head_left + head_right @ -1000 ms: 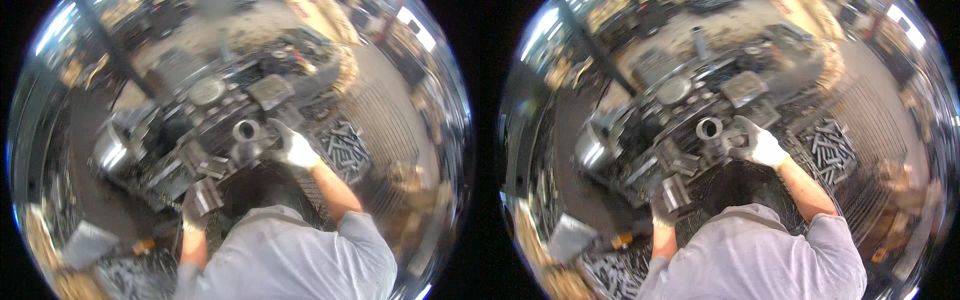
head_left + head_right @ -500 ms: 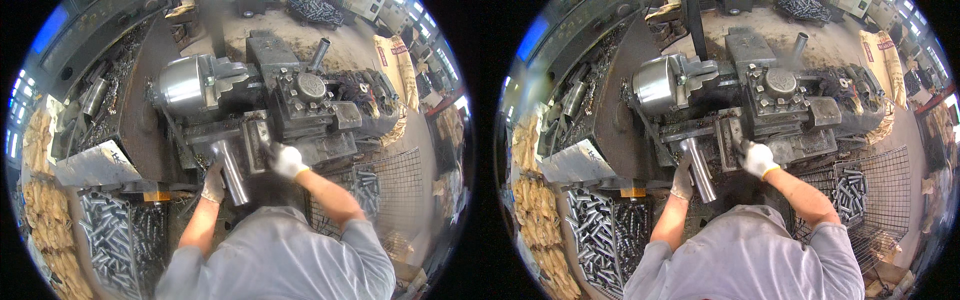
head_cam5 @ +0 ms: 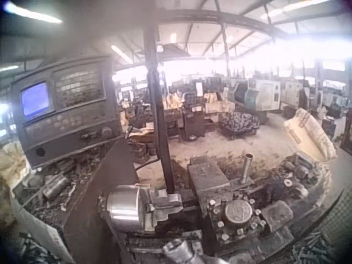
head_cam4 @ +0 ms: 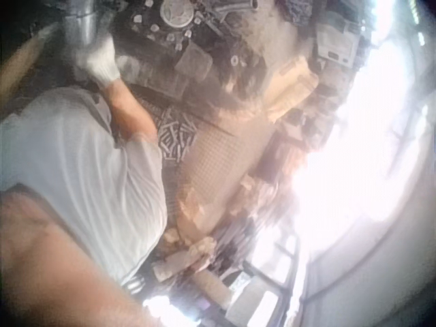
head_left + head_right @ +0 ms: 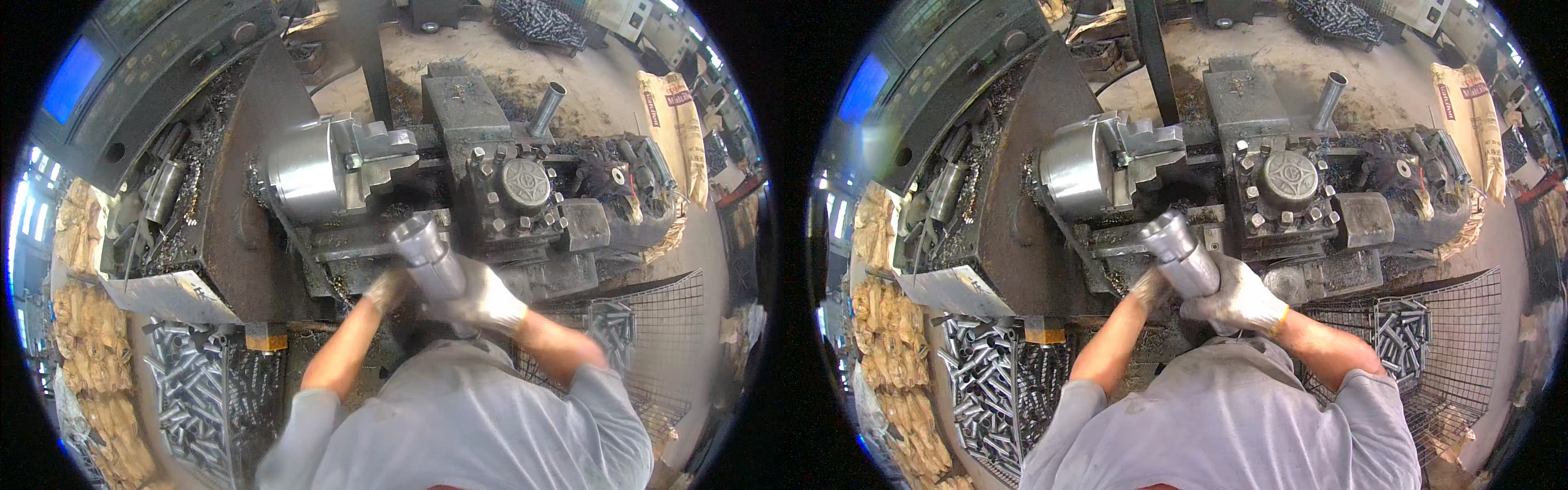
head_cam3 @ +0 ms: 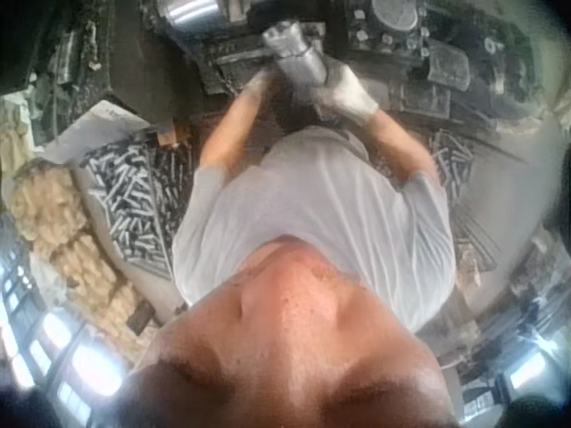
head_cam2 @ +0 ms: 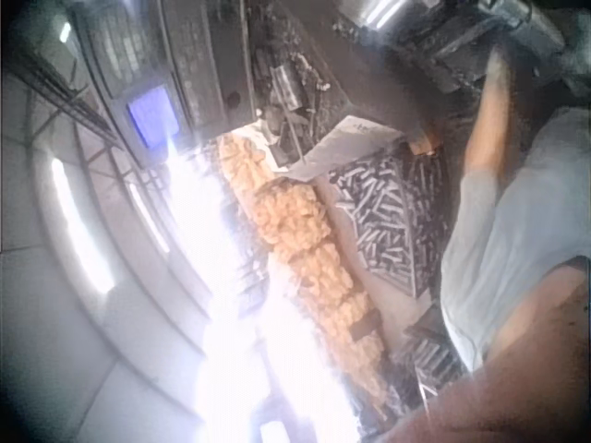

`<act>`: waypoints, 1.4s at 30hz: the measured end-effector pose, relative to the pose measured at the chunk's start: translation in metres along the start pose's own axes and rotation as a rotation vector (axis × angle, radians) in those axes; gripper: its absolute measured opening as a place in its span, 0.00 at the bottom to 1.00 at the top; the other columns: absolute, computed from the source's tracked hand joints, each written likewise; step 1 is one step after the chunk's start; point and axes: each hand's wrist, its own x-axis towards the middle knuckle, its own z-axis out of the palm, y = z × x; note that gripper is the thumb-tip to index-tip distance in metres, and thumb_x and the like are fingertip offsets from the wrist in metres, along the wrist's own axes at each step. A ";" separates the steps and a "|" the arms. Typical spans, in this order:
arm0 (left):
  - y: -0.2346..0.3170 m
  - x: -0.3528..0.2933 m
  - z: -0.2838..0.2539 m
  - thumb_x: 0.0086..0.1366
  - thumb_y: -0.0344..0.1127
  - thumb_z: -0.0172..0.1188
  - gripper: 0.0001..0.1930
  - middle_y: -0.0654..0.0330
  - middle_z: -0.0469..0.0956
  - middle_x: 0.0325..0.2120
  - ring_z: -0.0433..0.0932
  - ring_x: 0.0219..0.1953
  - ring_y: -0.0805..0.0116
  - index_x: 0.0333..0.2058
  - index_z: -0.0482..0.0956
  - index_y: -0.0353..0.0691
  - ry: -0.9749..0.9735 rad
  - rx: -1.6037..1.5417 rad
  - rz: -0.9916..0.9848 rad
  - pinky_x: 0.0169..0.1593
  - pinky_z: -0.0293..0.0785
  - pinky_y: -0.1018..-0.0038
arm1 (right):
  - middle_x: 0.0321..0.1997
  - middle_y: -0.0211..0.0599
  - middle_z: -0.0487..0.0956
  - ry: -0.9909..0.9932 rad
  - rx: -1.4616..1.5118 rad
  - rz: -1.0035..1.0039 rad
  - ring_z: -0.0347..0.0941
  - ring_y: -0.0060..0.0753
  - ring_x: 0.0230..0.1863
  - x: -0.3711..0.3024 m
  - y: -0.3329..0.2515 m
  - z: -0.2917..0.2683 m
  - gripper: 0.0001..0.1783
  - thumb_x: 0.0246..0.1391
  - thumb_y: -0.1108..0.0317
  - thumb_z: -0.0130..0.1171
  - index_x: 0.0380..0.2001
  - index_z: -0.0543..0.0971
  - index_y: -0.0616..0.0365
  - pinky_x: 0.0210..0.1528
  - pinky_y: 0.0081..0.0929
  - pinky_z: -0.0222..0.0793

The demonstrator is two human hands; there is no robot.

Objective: The person repeatedly picks up cylindrical metal parts from a wire basket, places them into a lathe chuck, and operates the machine. After processing, the person removes the parts and returns them to the basket, continuing the cycle.

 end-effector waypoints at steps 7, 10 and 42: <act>0.047 0.098 -0.027 0.71 0.48 0.63 0.25 0.45 0.81 0.60 0.81 0.59 0.47 0.61 0.77 0.40 0.054 1.076 0.278 0.63 0.78 0.55 | 0.57 0.55 0.84 0.221 -0.495 -0.708 0.83 0.47 0.58 0.002 -0.123 -0.121 0.57 0.36 0.57 0.79 0.71 0.68 0.63 0.63 0.40 0.78; 0.051 0.041 -0.019 0.66 0.37 0.69 0.23 0.43 0.83 0.54 0.84 0.54 0.44 0.58 0.79 0.40 0.524 0.940 0.842 0.54 0.84 0.55 | 0.55 0.51 0.85 0.278 -0.978 -0.707 0.86 0.52 0.50 0.070 -0.147 -0.166 0.47 0.39 0.62 0.75 0.66 0.72 0.58 0.56 0.47 0.81; -0.178 -0.207 -0.149 0.75 0.45 0.54 0.13 0.73 0.66 0.22 0.64 0.25 0.77 0.30 0.74 0.49 1.322 -0.627 0.229 0.33 0.61 0.76 | 0.56 0.53 0.85 -0.229 -1.215 -0.241 0.81 0.55 0.58 0.260 -0.074 -0.148 0.45 0.41 0.51 0.74 0.65 0.76 0.55 0.59 0.46 0.76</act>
